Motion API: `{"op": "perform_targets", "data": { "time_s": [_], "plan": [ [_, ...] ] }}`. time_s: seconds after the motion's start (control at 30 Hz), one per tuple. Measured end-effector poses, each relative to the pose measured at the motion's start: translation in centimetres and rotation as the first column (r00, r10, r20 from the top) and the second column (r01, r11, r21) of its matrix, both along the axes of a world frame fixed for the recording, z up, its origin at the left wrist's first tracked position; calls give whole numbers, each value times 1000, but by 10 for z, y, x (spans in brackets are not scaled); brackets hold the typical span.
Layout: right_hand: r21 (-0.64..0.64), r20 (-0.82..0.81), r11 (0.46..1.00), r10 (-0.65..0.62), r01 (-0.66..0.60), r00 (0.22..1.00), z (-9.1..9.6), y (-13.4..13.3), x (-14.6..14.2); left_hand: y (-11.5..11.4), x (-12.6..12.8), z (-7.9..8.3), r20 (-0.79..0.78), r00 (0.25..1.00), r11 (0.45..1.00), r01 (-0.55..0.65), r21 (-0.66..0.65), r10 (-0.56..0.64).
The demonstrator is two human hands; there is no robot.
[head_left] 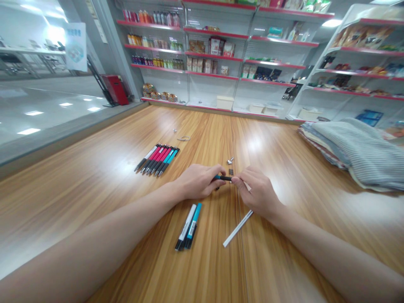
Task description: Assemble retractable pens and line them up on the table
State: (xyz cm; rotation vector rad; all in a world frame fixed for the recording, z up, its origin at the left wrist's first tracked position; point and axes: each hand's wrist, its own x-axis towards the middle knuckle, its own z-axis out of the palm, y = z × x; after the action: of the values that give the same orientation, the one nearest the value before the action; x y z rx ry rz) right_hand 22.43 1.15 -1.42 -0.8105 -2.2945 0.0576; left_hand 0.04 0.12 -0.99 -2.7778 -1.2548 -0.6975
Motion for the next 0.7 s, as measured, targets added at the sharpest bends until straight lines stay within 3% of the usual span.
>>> {"op": "perform_targets", "data": {
  "time_s": [0.4, 0.7],
  "plan": [
    [-8, -23, 999, 37, -37, 999, 3, -4, -1, 0, 0, 2, -73, 997, 999, 23, 42, -20],
    [12, -14, 1000, 21, -21, 1000, 2, -2, -1, 2, 0, -2, -19, 999, 997, 39, 63, -38]
  ]
}}
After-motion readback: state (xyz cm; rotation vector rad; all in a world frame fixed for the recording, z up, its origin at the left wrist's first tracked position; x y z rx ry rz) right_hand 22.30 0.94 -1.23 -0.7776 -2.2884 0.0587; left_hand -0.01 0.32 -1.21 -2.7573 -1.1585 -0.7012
